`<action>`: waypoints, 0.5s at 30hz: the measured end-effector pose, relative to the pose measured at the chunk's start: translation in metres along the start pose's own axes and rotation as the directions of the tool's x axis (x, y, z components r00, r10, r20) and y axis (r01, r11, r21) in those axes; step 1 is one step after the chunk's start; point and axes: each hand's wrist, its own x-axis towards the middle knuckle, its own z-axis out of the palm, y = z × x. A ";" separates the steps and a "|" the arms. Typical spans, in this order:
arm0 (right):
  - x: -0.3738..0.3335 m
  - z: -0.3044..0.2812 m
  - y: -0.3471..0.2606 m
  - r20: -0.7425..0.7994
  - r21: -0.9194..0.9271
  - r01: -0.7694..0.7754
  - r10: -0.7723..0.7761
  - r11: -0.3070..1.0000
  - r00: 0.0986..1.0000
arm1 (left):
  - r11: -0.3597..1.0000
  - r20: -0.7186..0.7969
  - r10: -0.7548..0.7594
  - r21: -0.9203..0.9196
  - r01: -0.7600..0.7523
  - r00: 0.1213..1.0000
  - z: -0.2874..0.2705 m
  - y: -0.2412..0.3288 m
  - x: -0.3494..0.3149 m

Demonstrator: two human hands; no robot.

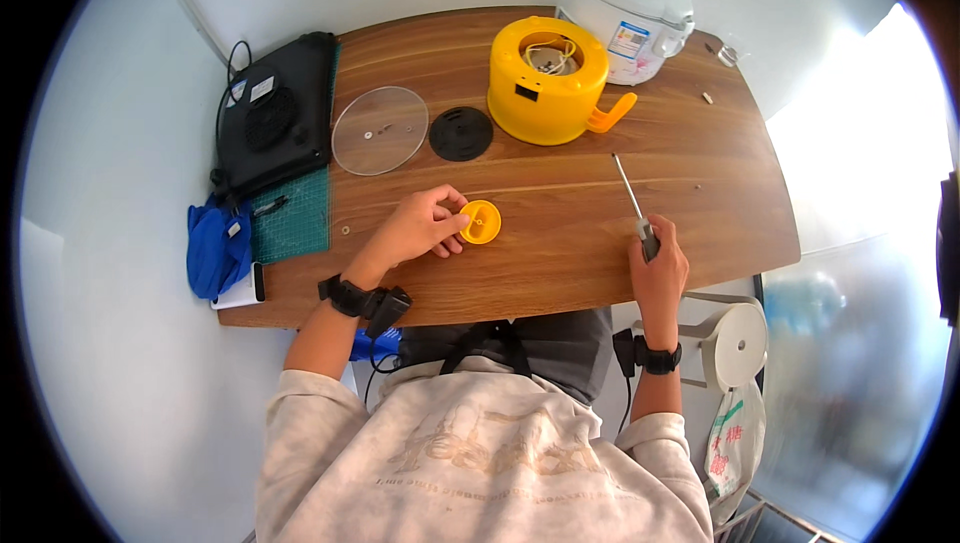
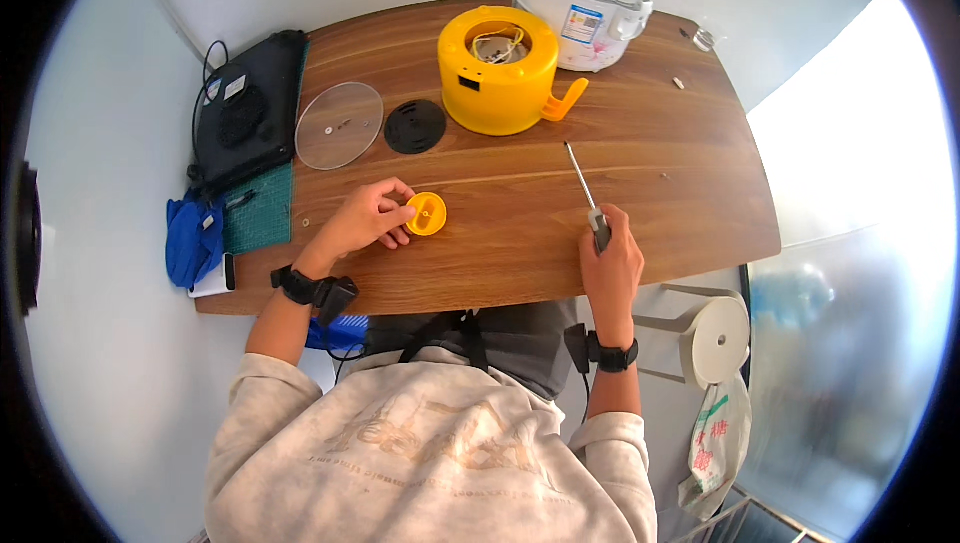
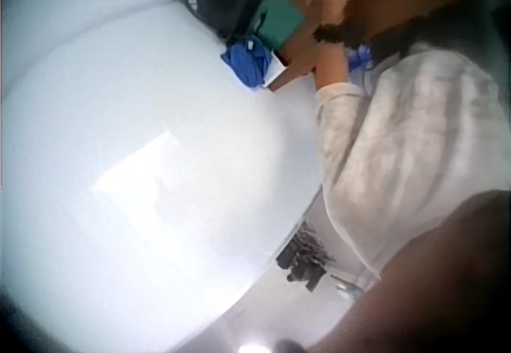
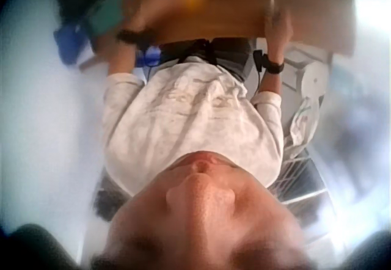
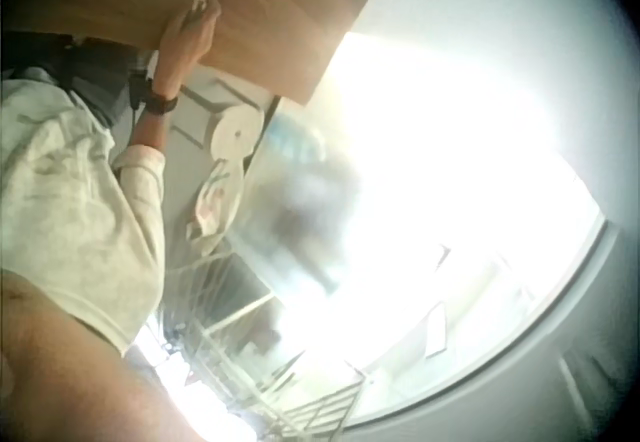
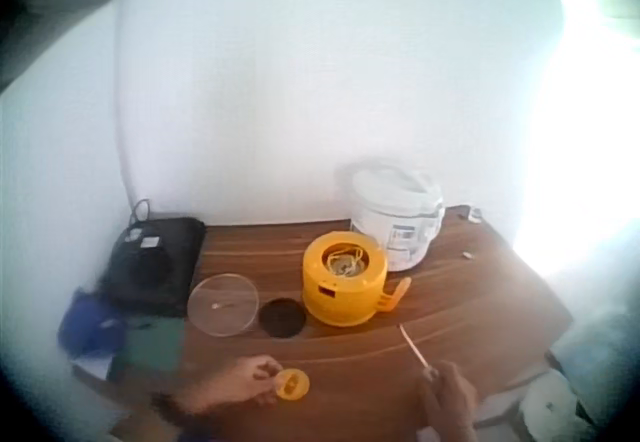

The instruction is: The person disassembles a yellow kettle-shaped appliance using a screwdriver, removes the base cover, and detaches a glass lid with a yellow knob. They then reassemble the lid and reattach the base cover, securing it with screws.

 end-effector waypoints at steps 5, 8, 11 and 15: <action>0.017 0.000 0.014 -0.011 -0.071 0.079 -0.080 0.994 0.997 | 0.999 -0.013 0.027 -0.021 -0.027 1.000 0.015 0.006 0.012; 0.023 0.001 0.019 0.007 -0.074 0.051 -0.050 0.996 0.999 | 1.000 -0.028 0.018 -0.013 -0.019 0.999 0.015 0.006 0.012; 0.025 0.005 0.022 -0.013 -0.076 0.058 -0.059 0.995 0.998 | 0.999 -0.077 0.016 -0.032 -0.019 0.997 0.001 -0.003 0.008; 0.026 0.004 0.017 0.047 -0.106 0.032 -0.027 0.994 0.999 | 0.986 -0.261 -0.034 -0.165 -0.010 0.965 -0.037 -0.032 -0.005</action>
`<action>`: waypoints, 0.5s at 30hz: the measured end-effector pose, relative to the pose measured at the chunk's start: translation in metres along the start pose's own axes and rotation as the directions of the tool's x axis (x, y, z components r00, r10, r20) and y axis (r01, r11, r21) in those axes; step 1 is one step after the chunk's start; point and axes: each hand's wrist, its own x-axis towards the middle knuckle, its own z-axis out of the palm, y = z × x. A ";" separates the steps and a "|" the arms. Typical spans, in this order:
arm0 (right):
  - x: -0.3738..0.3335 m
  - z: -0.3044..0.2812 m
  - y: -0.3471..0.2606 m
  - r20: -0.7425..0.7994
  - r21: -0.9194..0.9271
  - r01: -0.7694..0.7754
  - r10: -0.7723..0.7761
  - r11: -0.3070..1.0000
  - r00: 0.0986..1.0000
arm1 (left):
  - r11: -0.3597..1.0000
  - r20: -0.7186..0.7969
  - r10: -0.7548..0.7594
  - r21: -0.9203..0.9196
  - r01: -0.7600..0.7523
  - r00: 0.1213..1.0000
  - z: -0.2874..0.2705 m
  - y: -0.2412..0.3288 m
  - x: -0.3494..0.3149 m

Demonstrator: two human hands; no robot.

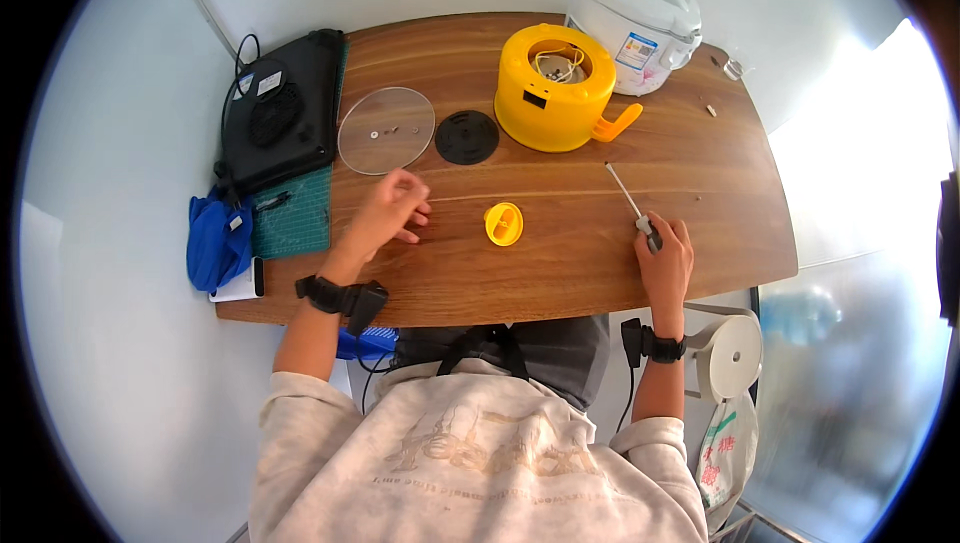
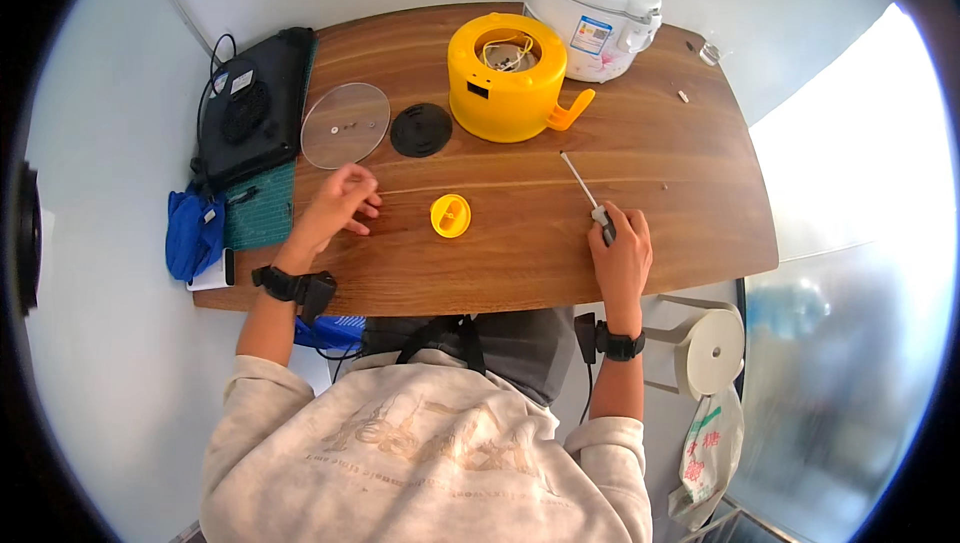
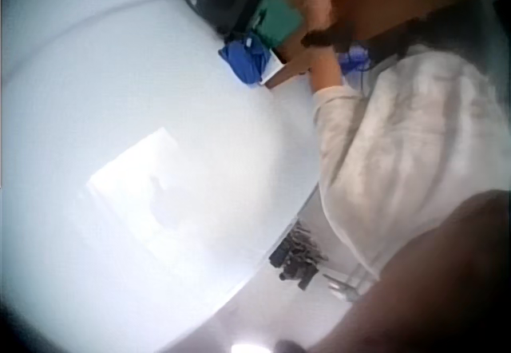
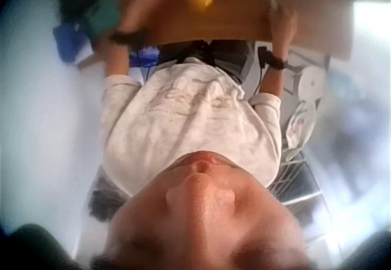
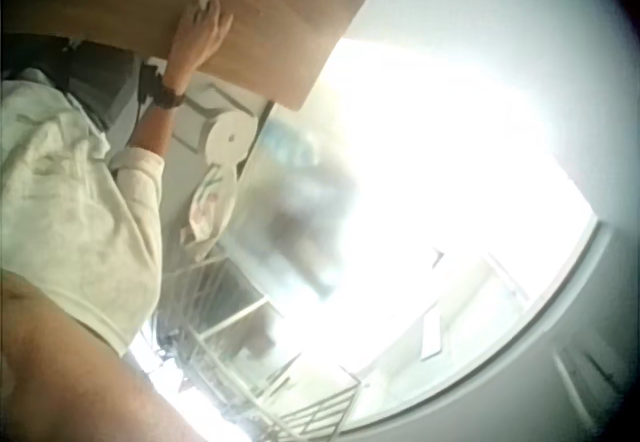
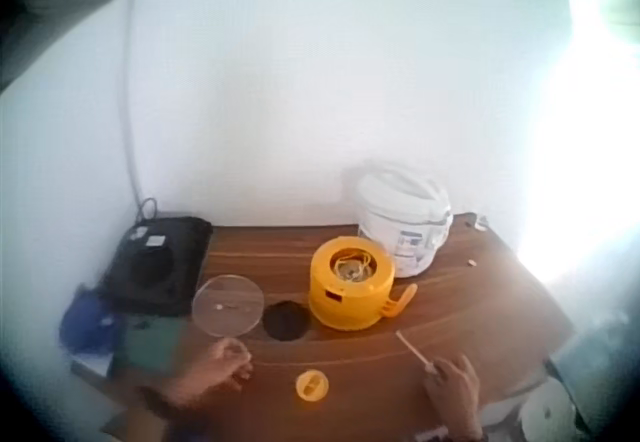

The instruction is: The person disassembles a yellow kettle-shaped appliance using a screwdriver, removes the base cover, and detaches a glass lid with a yellow knob. They then reassemble the lid and reattach the base cover, securing it with screws.

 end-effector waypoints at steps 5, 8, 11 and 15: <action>-0.001 -0.001 0.000 0.011 -0.008 0.010 -0.010 1.000 1.000 | 0.923 -0.108 -0.098 -0.380 0.050 0.989 -0.049 -0.019 -0.012; -0.001 -0.001 0.003 -0.010 -0.002 0.051 -0.051 0.999 0.999 | 0.914 -0.114 -0.068 -0.404 0.016 0.991 -0.062 -0.025 -0.001; -0.004 -0.005 0.000 -0.043 -0.007 0.098 -0.098 0.995 0.994 | 0.932 -0.127 -0.061 -0.361 0.011 0.990 -0.069 -0.021 0.012; -0.009 -0.016 -0.014 -0.076 -0.006 0.109 -0.109 0.994 0.991 | 0.930 -0.160 -0.069 -0.368 0.006 0.985 -0.078 -0.024 0.028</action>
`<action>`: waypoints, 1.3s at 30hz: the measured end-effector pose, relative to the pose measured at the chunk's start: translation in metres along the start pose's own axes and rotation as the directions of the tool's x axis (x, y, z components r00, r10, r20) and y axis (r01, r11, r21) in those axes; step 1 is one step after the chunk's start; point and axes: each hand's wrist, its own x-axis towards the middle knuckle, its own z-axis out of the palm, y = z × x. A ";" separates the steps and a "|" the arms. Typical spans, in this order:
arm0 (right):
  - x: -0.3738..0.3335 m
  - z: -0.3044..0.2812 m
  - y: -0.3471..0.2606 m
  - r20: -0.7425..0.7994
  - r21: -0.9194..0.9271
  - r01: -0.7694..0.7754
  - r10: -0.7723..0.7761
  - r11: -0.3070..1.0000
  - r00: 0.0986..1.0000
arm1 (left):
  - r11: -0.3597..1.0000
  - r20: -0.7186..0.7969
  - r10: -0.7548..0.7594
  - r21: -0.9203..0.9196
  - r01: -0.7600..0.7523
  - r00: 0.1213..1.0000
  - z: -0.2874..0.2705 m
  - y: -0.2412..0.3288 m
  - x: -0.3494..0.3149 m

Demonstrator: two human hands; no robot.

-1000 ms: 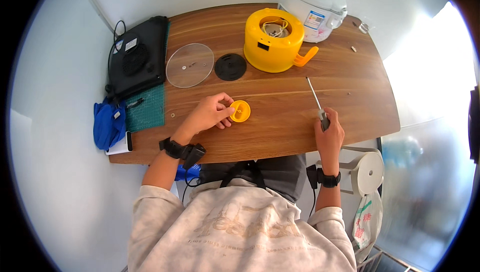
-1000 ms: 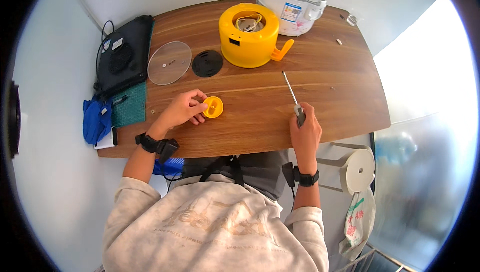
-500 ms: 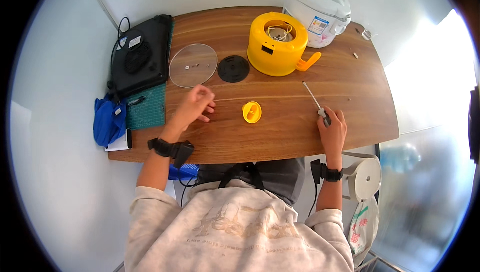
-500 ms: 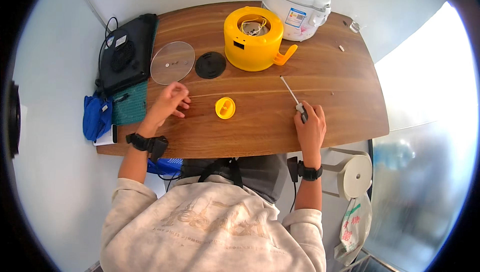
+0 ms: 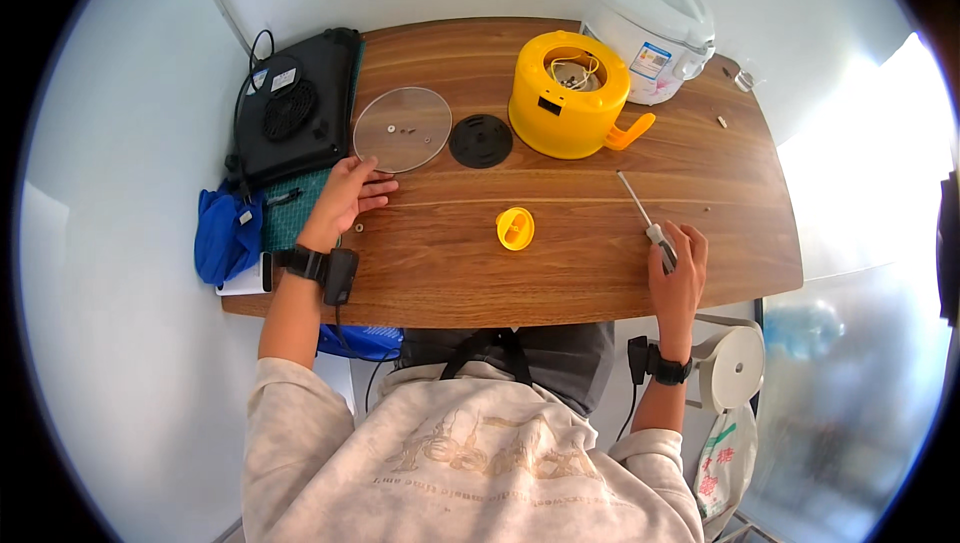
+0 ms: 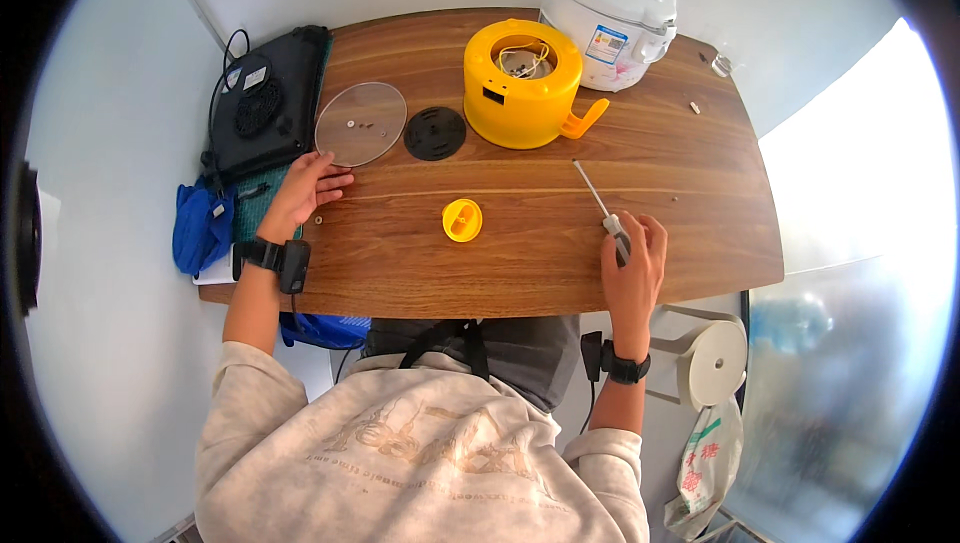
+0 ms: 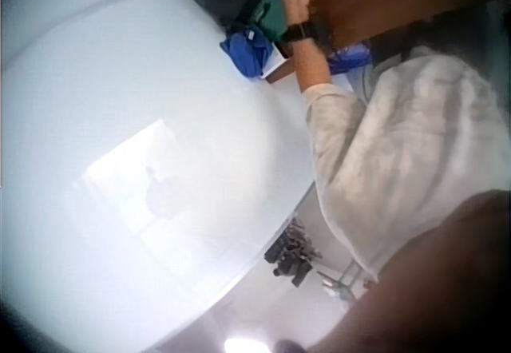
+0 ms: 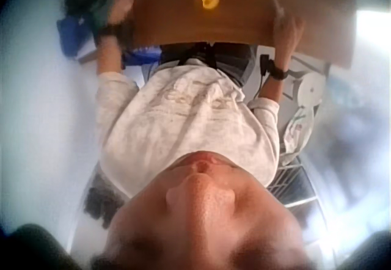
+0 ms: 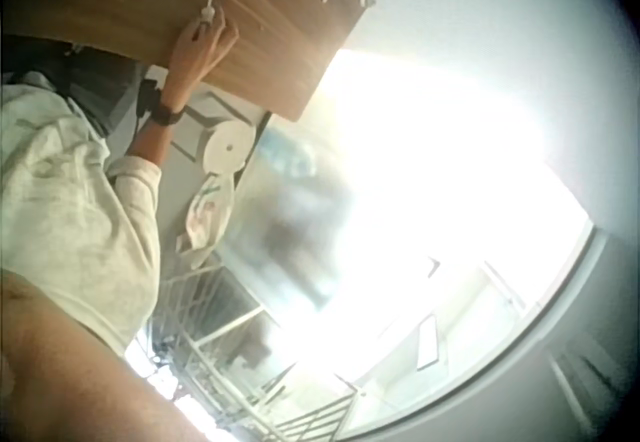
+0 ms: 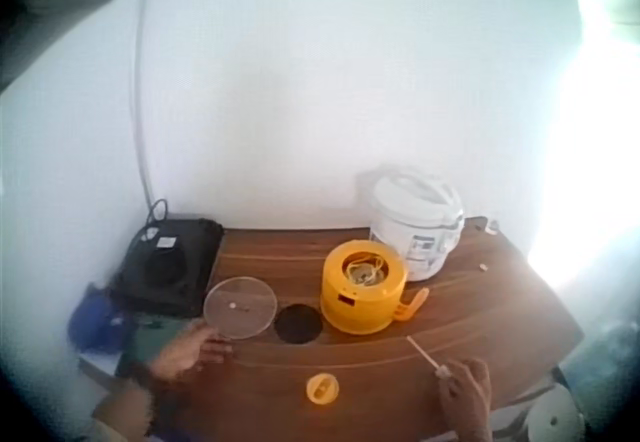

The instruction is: The person disassembles a yellow kettle-shaped appliance using a screwdriver, removes the base cover, and detaches a glass lid with a yellow knob. They then reassemble the lid and reattach the base cover, securing it with screws.

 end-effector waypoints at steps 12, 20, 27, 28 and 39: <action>-0.012 0.013 -0.052 0.270 0.161 0.144 -0.183 0.976 0.945 | 0.995 -0.012 0.053 -0.082 -0.053 0.999 0.000 -0.012 0.006; 0.011 0.051 -0.107 0.427 0.251 0.317 -0.398 0.915 0.812 | 0.998 0.052 0.057 -0.045 -0.055 0.997 0.004 -0.015 -0.039; 0.006 0.080 -0.113 0.394 0.241 0.419 -0.483 0.875 0.782 | 0.998 0.134 0.054 0.016 -0.056 0.990 0.012 -0.015 -0.077; 0.007 0.079 -0.110 0.366 0.240 0.408 -0.472 0.881 0.802 | 0.998 0.151 0.052 0.017 -0.056 0.987 0.014 -0.016 -0.082; 0.046 0.057 -0.052 0.323 -0.052 0.239 -0.210 0.970 0.923 | 0.997 0.382 -0.028 0.076 -0.001 0.924 0.059 -0.027 -0.091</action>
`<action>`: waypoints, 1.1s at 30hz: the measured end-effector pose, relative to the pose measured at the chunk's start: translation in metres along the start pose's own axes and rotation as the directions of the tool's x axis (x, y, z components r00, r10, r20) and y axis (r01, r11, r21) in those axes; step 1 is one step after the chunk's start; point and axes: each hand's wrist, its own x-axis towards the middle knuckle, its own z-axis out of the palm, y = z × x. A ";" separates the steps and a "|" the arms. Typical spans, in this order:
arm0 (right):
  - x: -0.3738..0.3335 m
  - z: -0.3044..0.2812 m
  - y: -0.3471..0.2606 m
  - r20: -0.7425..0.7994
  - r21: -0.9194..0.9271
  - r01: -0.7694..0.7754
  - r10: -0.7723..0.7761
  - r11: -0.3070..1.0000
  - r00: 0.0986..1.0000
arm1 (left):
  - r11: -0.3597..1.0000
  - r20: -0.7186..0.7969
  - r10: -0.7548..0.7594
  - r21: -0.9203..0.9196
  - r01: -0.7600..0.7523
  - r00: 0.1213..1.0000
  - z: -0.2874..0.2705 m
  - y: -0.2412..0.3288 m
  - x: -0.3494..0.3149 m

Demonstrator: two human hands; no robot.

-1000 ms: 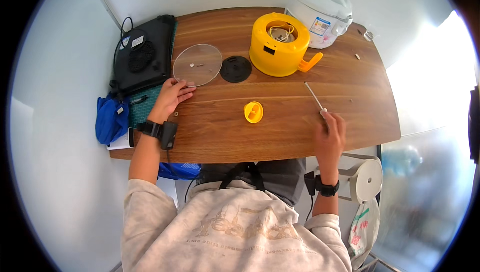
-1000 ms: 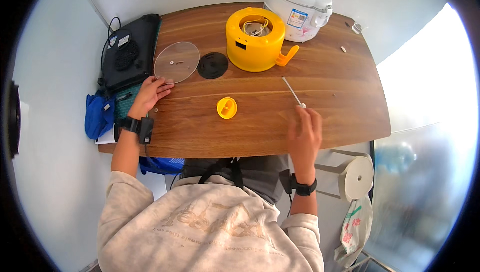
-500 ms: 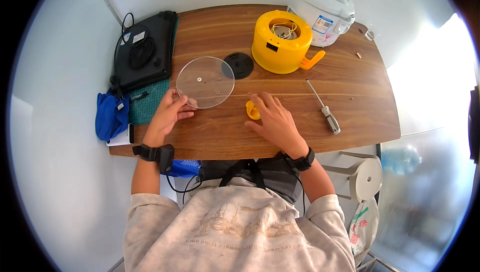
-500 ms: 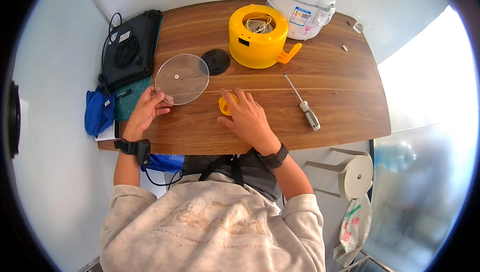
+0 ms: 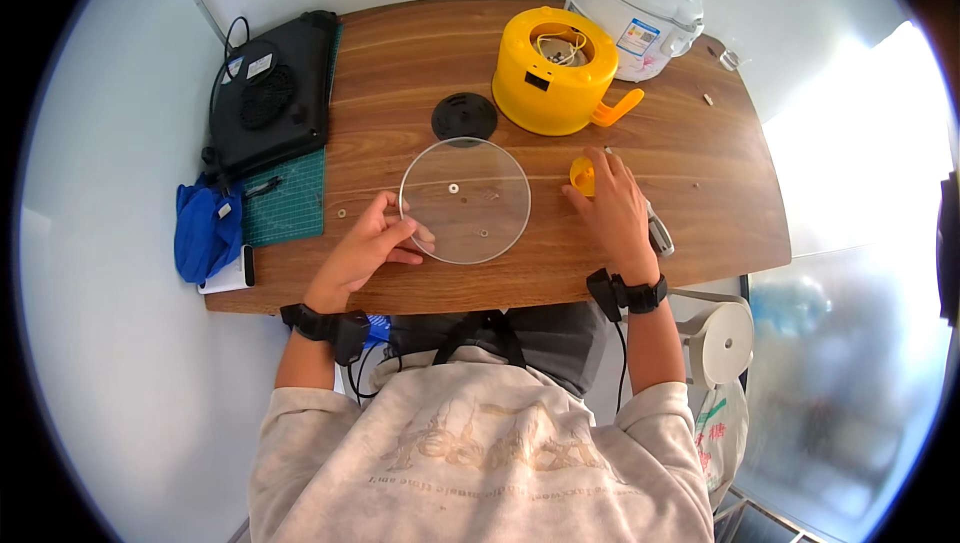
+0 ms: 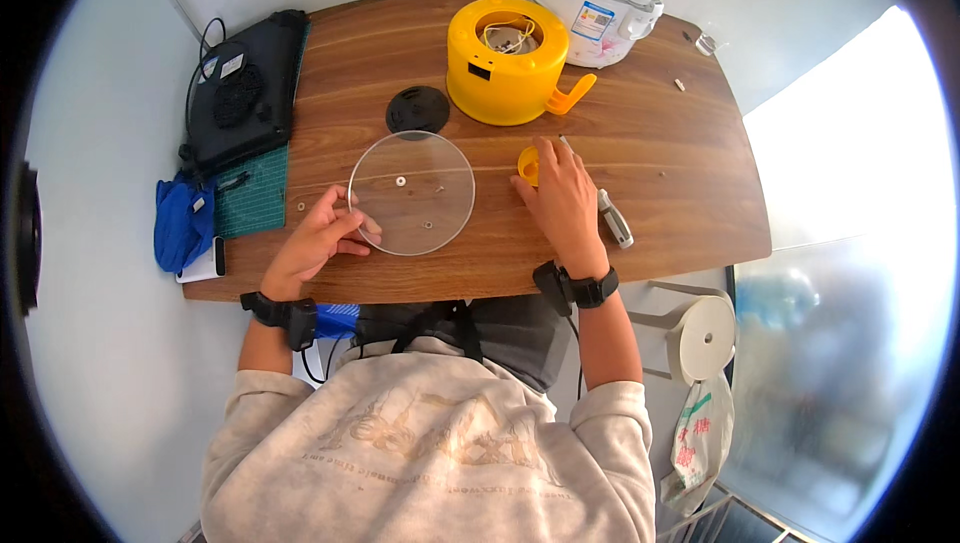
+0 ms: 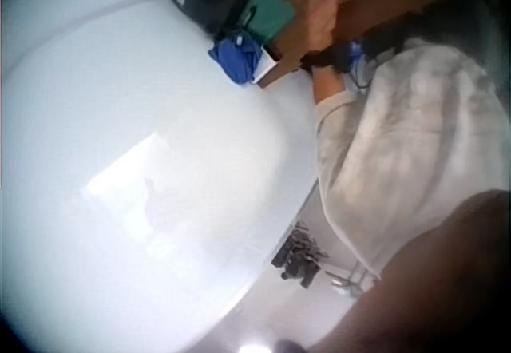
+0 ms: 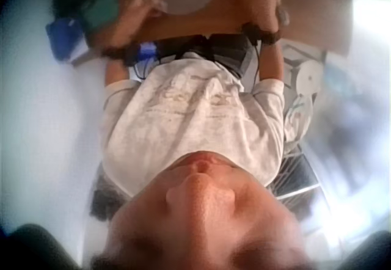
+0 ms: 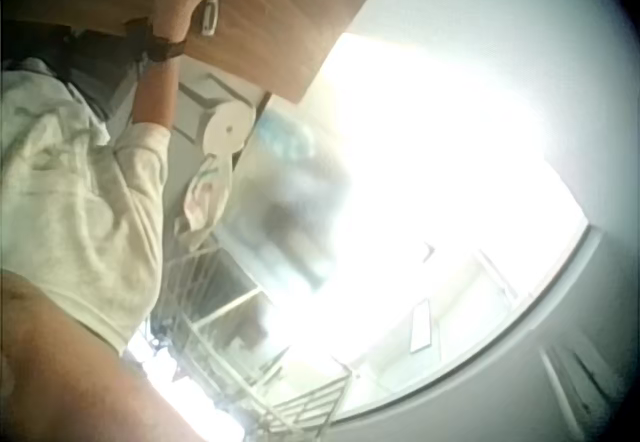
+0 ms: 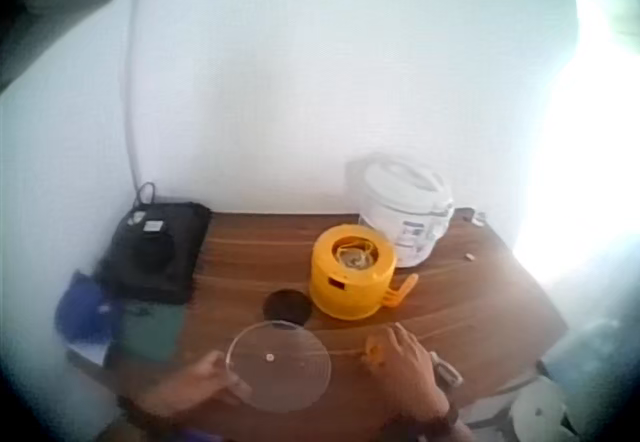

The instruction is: The person disassembles a yellow kettle-shaped appliance using a screwdriver, removes the base cover, and detaches a glass lid with a yellow knob. They then reassemble the lid and reattach the base cover, securing it with screws.

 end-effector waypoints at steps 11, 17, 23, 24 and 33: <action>-0.005 -0.009 -0.031 -0.100 0.025 0.120 -0.117 0.992 0.988 | 0.999 0.043 -0.039 -0.009 0.040 0.998 0.011 -0.014 0.011; -0.014 0.015 -0.054 0.189 0.253 0.208 -0.259 0.945 0.947 | 0.997 0.039 -0.068 0.024 0.067 0.997 0.016 -0.010 0.011; -0.013 0.021 -0.056 0.177 0.159 0.236 -0.263 0.959 0.948 | 0.996 0.027 -0.072 0.054 0.070 0.997 0.017 -0.011 0.013; -0.012 0.020 -0.057 0.164 0.151 0.241 -0.265 0.959 0.950 | 0.996 0.017 -0.072 0.056 0.071 0.997 0.016 -0.011 0.011; -0.030 0.007 -0.018 0.020 -0.055 -0.036 0.037 0.998 0.999 | 0.994 0.034 -0.104 0.039 0.102 0.994 0.013 -0.010 0.014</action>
